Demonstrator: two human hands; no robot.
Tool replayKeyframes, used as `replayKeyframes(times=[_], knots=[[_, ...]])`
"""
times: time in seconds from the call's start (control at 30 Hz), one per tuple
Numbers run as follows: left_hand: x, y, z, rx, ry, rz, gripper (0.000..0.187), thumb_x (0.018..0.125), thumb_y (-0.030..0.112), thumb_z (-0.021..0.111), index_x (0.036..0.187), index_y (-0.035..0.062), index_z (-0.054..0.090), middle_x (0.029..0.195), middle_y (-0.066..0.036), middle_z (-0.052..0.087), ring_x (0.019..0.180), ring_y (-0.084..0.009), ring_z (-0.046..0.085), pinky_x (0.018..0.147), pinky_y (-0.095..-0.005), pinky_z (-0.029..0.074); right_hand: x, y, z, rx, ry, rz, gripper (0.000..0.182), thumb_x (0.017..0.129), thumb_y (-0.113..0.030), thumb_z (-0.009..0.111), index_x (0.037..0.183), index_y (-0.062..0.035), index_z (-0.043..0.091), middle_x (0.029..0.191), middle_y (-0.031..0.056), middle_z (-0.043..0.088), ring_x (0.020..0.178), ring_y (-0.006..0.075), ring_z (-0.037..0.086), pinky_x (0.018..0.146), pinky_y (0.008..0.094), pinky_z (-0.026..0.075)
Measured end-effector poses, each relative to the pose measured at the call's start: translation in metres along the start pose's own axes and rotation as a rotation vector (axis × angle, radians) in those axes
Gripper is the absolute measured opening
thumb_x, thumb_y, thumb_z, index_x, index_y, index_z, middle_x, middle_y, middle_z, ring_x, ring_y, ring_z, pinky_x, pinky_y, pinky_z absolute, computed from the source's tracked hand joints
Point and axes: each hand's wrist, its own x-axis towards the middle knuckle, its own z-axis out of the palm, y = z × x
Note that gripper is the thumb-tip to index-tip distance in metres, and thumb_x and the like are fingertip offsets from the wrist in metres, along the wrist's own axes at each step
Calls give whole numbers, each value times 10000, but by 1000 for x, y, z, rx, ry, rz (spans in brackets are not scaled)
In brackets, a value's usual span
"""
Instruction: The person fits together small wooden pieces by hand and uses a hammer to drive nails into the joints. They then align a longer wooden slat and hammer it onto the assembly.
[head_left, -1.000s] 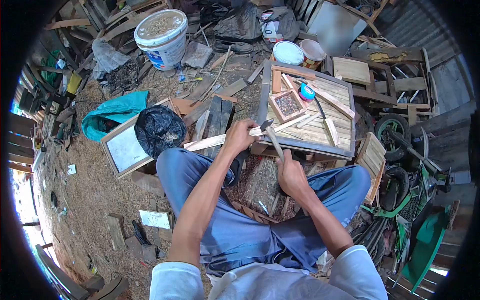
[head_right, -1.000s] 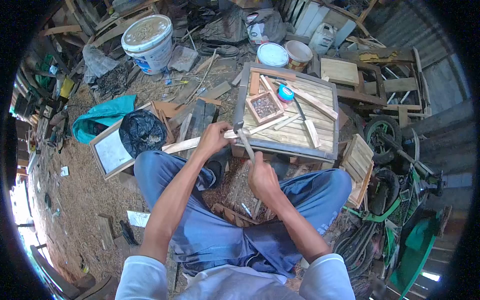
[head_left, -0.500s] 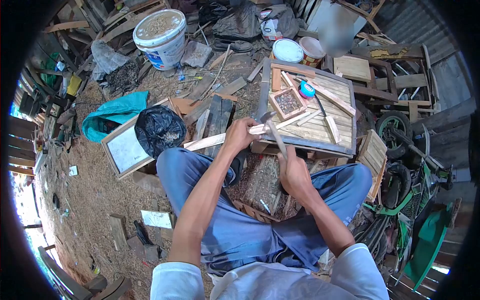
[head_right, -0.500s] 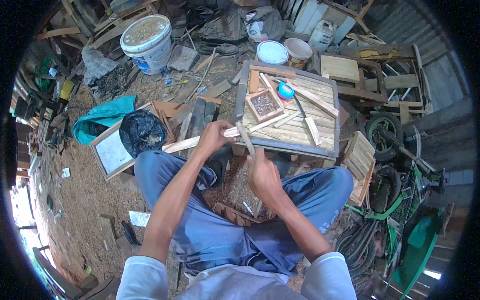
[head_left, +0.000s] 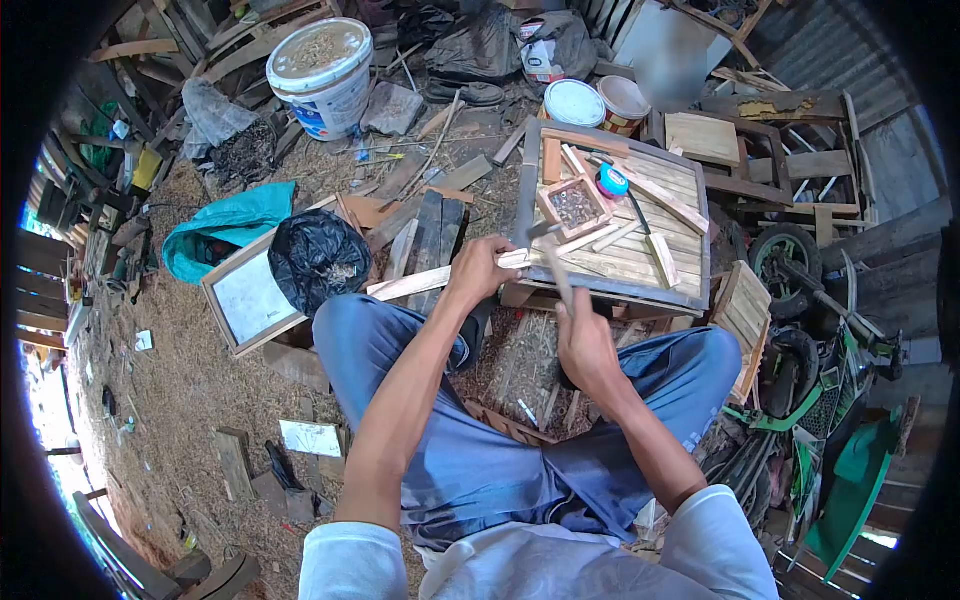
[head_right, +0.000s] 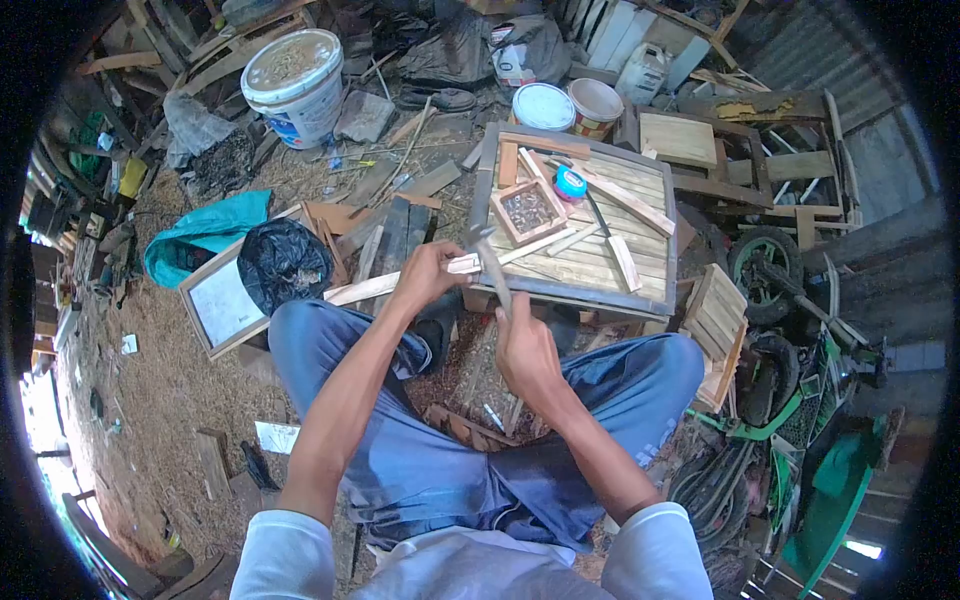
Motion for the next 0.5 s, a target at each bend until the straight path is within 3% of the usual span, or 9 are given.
replayKeyframes(times=[0.07,0.17,0.27,0.37,0.4,0.47,0.5], knots=[[-2,14,-7,35,-13,-52,375,627,132,855,956,32,706,915,-126,703,875,-309,679,777,-386,505,5,17,7,-123,-129,71,197,994,-140,457,1076,34,415,719,357,577,725,557,564,634,614,399],[-1,10,-4,18,-14,-70,374,626,135,856,953,36,705,910,-128,703,857,-300,680,763,-382,503,5,6,0,-92,-87,43,202,996,-145,450,1080,34,408,711,359,573,727,558,564,638,614,400],[0,-3,0,-1,17,59,383,619,144,868,950,40,705,902,-125,703,845,-289,680,751,-377,501,2,-14,-10,34,23,-6,213,997,-154,444,1079,39,409,721,366,578,740,564,568,648,618,405],[0,-1,0,-11,3,22,376,621,138,868,945,39,704,896,-128,704,851,-286,685,754,-374,504,5,-6,0,-32,-30,76,220,995,-158,442,1081,43,418,733,372,583,752,569,571,657,620,413],[0,6,-3,13,-5,-30,376,618,134,863,950,44,712,911,-121,704,866,-298,681,762,-382,509,6,1,1,-127,-137,108,214,992,-153,444,1078,41,415,741,374,584,751,570,570,655,623,416],[-2,20,-7,59,-25,-136,378,611,128,853,959,56,727,942,-107,704,896,-321,673,779,-399,518,5,9,4,-137,-123,62,203,991,-147,441,1071,38,411,745,374,584,750,572,569,654,621,421],[0,17,-7,36,-16,-97,380,610,125,852,961,57,726,946,-107,703,896,-322,672,778,-399,518,6,5,2,-144,-119,40,198,991,-143,439,1067,37,410,747,374,584,749,573,568,653,621,423]])
